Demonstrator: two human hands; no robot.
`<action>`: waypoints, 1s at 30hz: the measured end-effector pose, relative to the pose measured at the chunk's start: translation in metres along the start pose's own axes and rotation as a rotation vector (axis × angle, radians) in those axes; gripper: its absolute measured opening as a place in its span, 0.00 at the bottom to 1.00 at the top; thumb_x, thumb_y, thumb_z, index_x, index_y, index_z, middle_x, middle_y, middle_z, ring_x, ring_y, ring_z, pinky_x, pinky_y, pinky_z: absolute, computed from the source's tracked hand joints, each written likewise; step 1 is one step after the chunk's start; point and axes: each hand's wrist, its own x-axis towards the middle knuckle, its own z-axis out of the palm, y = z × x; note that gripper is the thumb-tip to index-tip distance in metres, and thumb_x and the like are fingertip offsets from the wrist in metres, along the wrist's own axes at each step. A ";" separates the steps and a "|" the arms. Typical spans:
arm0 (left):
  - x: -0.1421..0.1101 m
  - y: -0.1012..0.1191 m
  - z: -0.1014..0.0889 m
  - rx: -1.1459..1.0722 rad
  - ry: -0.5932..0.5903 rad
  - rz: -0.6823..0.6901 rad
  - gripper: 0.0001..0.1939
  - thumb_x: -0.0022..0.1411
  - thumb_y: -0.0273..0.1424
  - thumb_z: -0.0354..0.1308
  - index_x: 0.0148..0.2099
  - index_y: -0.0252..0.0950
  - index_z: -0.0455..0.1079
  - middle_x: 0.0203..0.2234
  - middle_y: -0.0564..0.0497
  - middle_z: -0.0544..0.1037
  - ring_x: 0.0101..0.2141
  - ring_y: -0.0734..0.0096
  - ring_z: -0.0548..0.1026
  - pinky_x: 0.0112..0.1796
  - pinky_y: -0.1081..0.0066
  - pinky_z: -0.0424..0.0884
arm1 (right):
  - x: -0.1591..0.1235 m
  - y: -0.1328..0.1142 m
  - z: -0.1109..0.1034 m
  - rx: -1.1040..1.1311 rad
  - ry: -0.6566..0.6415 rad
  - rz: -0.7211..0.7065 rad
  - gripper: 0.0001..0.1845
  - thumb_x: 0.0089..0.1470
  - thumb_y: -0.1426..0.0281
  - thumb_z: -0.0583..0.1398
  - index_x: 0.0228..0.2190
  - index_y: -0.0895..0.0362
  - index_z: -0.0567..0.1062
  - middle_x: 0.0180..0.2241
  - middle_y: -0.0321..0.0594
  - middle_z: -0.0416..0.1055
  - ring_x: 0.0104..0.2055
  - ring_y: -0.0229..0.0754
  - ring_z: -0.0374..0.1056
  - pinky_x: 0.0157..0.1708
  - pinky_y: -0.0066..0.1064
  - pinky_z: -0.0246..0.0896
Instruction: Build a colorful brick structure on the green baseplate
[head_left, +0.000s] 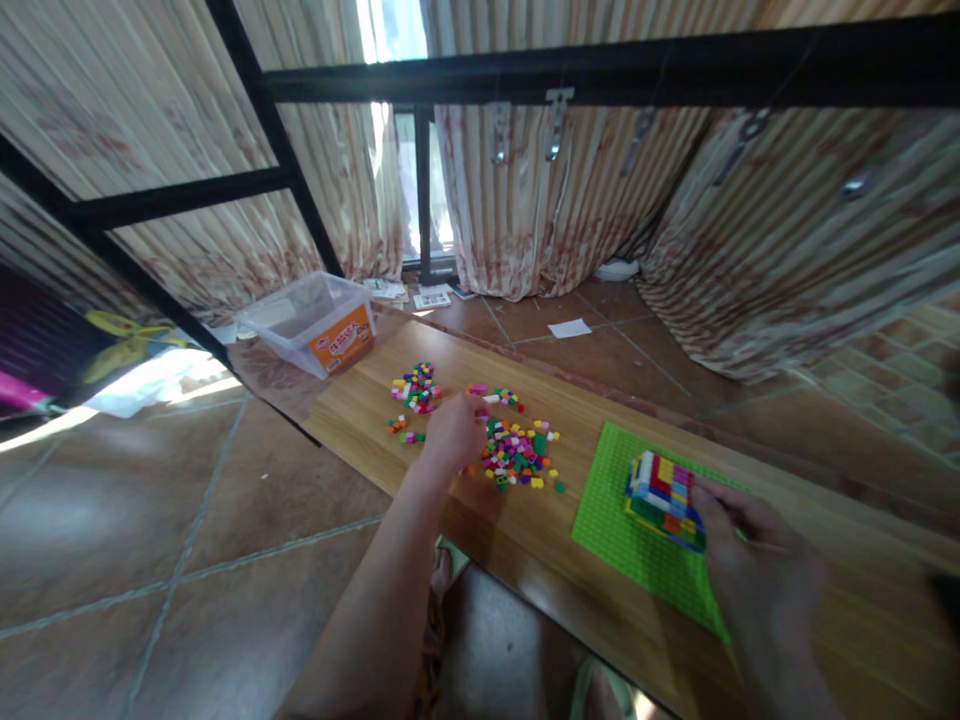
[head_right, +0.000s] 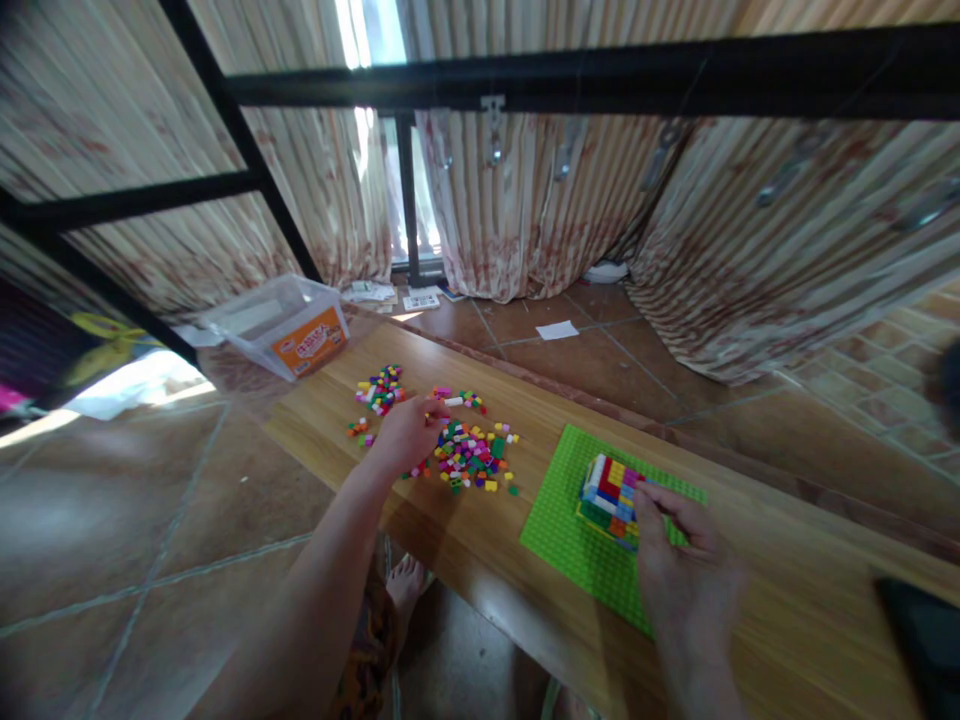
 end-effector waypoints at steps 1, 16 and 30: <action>-0.001 0.000 0.001 0.017 -0.023 0.019 0.15 0.57 0.23 0.53 0.42 0.39 0.77 0.39 0.46 0.80 0.42 0.60 0.76 0.46 0.64 0.70 | -0.001 -0.004 0.000 -0.020 0.005 0.022 0.17 0.51 0.57 0.61 0.36 0.56 0.80 0.35 0.43 0.77 0.38 0.52 0.72 0.41 0.44 0.63; -0.010 0.017 0.017 0.001 -0.118 0.308 0.10 0.58 0.29 0.54 0.36 0.38 0.77 0.35 0.48 0.79 0.39 0.64 0.75 0.42 0.67 0.70 | -0.005 -0.013 0.013 0.022 -0.024 -0.012 0.18 0.50 0.55 0.61 0.33 0.56 0.79 0.36 0.44 0.77 0.39 0.49 0.73 0.42 0.41 0.65; -0.031 0.069 0.026 -0.719 -0.294 0.436 0.07 0.63 0.30 0.52 0.36 0.33 0.71 0.29 0.51 0.76 0.31 0.73 0.72 0.34 0.74 0.67 | -0.019 -0.051 0.016 0.349 -0.201 0.033 0.15 0.50 0.59 0.63 0.36 0.54 0.79 0.35 0.40 0.78 0.36 0.42 0.72 0.38 0.37 0.67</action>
